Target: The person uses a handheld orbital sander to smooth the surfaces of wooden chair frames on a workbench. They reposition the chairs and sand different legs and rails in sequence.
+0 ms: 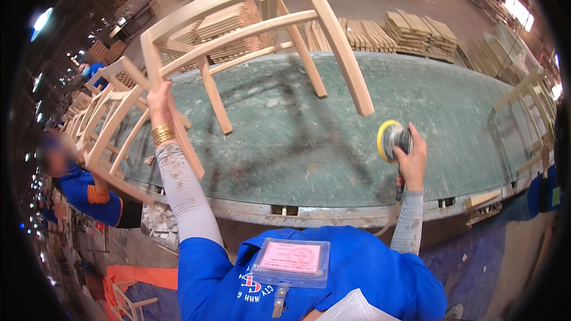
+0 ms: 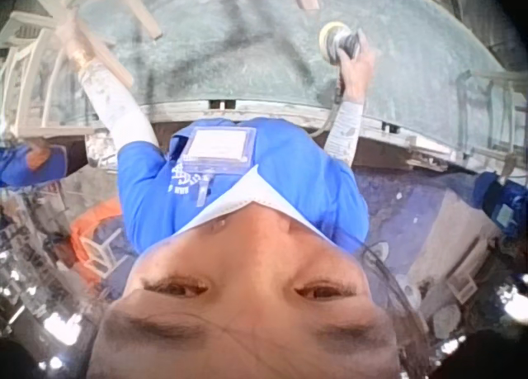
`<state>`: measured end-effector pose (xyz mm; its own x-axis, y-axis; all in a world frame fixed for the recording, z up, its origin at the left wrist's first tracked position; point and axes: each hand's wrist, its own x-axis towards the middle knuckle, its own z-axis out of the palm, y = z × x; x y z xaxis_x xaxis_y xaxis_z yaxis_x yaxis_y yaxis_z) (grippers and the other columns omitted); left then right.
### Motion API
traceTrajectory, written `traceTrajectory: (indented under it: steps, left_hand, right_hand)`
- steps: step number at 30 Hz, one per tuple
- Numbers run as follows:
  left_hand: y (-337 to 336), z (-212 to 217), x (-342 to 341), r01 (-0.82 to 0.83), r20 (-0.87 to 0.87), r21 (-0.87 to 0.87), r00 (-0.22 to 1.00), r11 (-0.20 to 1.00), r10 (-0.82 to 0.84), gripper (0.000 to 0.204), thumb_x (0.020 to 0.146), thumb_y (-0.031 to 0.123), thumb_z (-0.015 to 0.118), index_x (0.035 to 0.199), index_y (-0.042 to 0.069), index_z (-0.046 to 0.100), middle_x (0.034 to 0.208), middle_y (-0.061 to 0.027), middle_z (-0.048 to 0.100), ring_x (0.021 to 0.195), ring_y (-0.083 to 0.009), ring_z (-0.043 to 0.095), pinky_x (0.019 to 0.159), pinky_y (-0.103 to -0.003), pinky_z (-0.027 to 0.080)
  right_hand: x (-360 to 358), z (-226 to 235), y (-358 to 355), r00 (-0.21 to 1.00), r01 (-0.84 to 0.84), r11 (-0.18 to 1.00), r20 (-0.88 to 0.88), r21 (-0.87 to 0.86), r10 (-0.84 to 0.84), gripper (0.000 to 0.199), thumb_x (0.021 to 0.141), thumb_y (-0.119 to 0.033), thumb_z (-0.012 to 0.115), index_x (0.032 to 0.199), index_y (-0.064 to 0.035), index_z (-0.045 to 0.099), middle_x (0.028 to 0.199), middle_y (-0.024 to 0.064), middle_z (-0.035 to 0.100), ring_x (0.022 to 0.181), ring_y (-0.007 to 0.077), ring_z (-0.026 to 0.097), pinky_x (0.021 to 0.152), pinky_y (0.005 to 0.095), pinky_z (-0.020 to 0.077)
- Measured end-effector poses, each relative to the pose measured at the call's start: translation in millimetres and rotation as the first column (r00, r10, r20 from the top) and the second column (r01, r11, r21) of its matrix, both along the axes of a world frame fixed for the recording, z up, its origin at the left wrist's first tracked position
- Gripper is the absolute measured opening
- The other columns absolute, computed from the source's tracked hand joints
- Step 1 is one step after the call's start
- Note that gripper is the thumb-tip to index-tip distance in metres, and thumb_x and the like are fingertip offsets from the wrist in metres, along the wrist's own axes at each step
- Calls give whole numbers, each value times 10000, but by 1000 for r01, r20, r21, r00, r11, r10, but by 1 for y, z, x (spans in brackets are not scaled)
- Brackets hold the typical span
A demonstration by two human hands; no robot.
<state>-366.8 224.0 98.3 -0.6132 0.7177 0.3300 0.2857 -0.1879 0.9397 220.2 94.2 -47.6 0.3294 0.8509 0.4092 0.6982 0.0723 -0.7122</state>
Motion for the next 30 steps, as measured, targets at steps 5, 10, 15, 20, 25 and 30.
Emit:
traceTrajectory:
  steps: [5, 10, 15, 20, 25, 30]
  left_hand:
    - [-3, 0, 2, -33, -11, -40, 999, 999, 32, 308, 719, 204, 732, 945, 21, 631, 719, -19, 564, 568, -134, 544, 473, -295, 444]
    - [-5, 1, 9, -87, -39, -6, 995, 996, 86, 327, 708, 191, 726, 970, 13, 644, 750, -34, 599, 579, -134, 566, 478, -292, 457]
    - [-13, 3, 13, -81, -36, 7, 996, 997, 81, 359, 696, 197, 734, 982, 2, 638, 738, -31, 602, 590, -128, 569, 494, -295, 466]
    - [-19, 2, 20, -58, -2, -3, 998, 998, 58, 365, 699, 197, 733, 982, -6, 626, 721, -33, 597, 580, -128, 566, 491, -296, 462]
    - [-21, -2, 9, -51, -30, 84, 998, 995, 53, 328, 690, 204, 741, 910, -14, 631, 680, -48, 602, 522, -137, 558, 453, -298, 448]
    - [-20, 0, 13, -92, -28, 1, 995, 996, 92, 370, 671, 219, 755, 917, -26, 625, 712, -69, 630, 554, -144, 585, 476, -293, 465]
  right_hand:
    - [0, -42, -12, 997, 72, 971, 26, -230, -67, 762, 658, -43, 727, 1347, -228, 461, 1146, 183, 502, 1056, 375, 543, 908, 433, 453]
    - [-5, -65, -14, 995, 93, 924, 56, -370, -78, 789, 648, -51, 737, 1355, -240, 442, 1163, 180, 499, 1070, 386, 538, 909, 442, 456]
    - [-11, -79, -11, 995, 91, 910, 78, -405, -65, 804, 637, -68, 747, 1358, -239, 434, 1189, 175, 497, 1061, 378, 543, 908, 437, 455]
    - [-15, -86, -8, 996, 93, 894, 53, -439, -77, 808, 634, -66, 744, 1361, -230, 431, 1206, 183, 486, 1070, 381, 540, 915, 437, 451]
    - [-17, -91, -6, 998, 63, 891, 18, -450, -61, 803, 647, -56, 736, 1365, -240, 427, 1215, 192, 460, 1081, 396, 540, 929, 448, 444]
    - [-13, -100, -7, 997, 62, 899, 75, -434, -32, 812, 652, -56, 737, 1371, -260, 419, 1221, 194, 455, 1065, 404, 546, 932, 450, 442]
